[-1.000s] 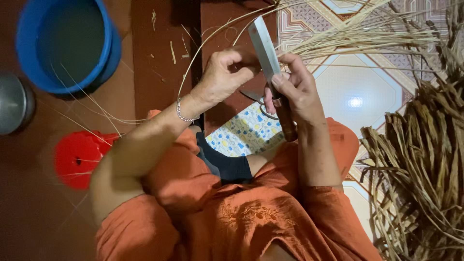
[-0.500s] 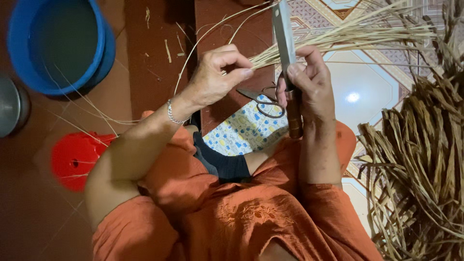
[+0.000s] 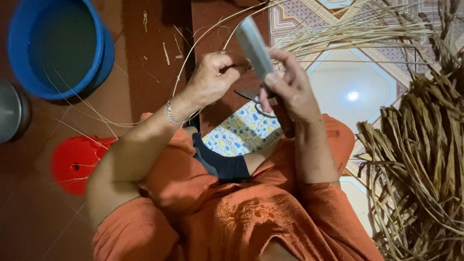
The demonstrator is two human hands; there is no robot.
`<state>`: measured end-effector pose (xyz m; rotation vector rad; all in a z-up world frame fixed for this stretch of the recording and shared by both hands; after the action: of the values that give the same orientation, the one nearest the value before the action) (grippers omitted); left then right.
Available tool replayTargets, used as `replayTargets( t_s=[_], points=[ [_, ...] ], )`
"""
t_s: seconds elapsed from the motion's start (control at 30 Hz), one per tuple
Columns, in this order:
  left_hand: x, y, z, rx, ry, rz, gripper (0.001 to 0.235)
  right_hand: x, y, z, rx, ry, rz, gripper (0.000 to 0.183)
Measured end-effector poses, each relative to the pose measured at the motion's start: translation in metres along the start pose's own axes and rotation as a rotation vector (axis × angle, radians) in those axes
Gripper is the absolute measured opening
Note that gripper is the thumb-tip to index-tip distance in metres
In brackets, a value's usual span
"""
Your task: The person sits cross-legged and processes dried plant strips by hand, separating bundles and using a knife to split and smooth individual strands. The person repeatedly aligns and trims the strips, working with a pile of material on the floor.
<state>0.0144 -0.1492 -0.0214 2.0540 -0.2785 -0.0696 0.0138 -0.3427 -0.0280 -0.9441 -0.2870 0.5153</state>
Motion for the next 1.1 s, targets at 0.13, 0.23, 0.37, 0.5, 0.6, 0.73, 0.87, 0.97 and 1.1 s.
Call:
replayTargets(
  t_s=[0.13, 0.23, 0.37, 0.5, 0.6, 0.73, 0.87, 0.97, 1.1],
  points=[
    [-0.002, -0.008, 0.006, 0.075, -0.030, -0.035, 0.012, 0.001, 0.011, 0.005, -0.020, -0.048, 0.053, 0.025],
    [-0.004, -0.008, 0.006, 0.081, -0.052, -0.064, 0.012, 0.003, 0.011, 0.001, -0.011, -0.063, 0.029, 0.021],
    [-0.006, 0.003, 0.007, -0.061, -0.090, 0.005, 0.010, 0.000, 0.006, -0.012, 0.059, 0.005, 0.011, 0.020],
    [-0.006, 0.013, 0.001, -0.108, -0.116, 0.011, 0.012, -0.001, 0.001, -0.022, 0.067, 0.035, -0.030, 0.020],
    [-0.009, 0.015, -0.005, -0.087, -0.139, -0.003, 0.012, -0.002, -0.002, -0.030, 0.069, 0.073, -0.047, 0.020],
    [-0.010, 0.013, -0.012, -0.093, -0.180, -0.001, 0.012, -0.003, -0.008, -0.043, 0.056, 0.110, -0.091, 0.019],
    [-0.012, 0.008, -0.020, -0.071, -0.195, -0.027, 0.010, -0.005, -0.012, -0.056, 0.080, 0.161, -0.145, 0.022],
    [-0.014, 0.005, -0.027, -0.088, -0.204, -0.033, 0.010, -0.007, -0.016, -0.066, 0.069, 0.193, -0.182, 0.020],
    [-0.013, -0.004, -0.037, 0.004, -0.221, -0.095, 0.010, -0.009, -0.023, -0.077, 0.062, 0.214, -0.236, 0.020]
  ],
)
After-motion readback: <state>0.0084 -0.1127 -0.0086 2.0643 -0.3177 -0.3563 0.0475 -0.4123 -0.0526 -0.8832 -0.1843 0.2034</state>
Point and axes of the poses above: each hand's wrist, its own x-axis towards the middle knuckle, its own z-axis out of the palm, y = z × x, the point moved 5 cm from there along x, towards the middle knuckle, and after that the axes turned 3 degrees about x, right-handed, at the moved point
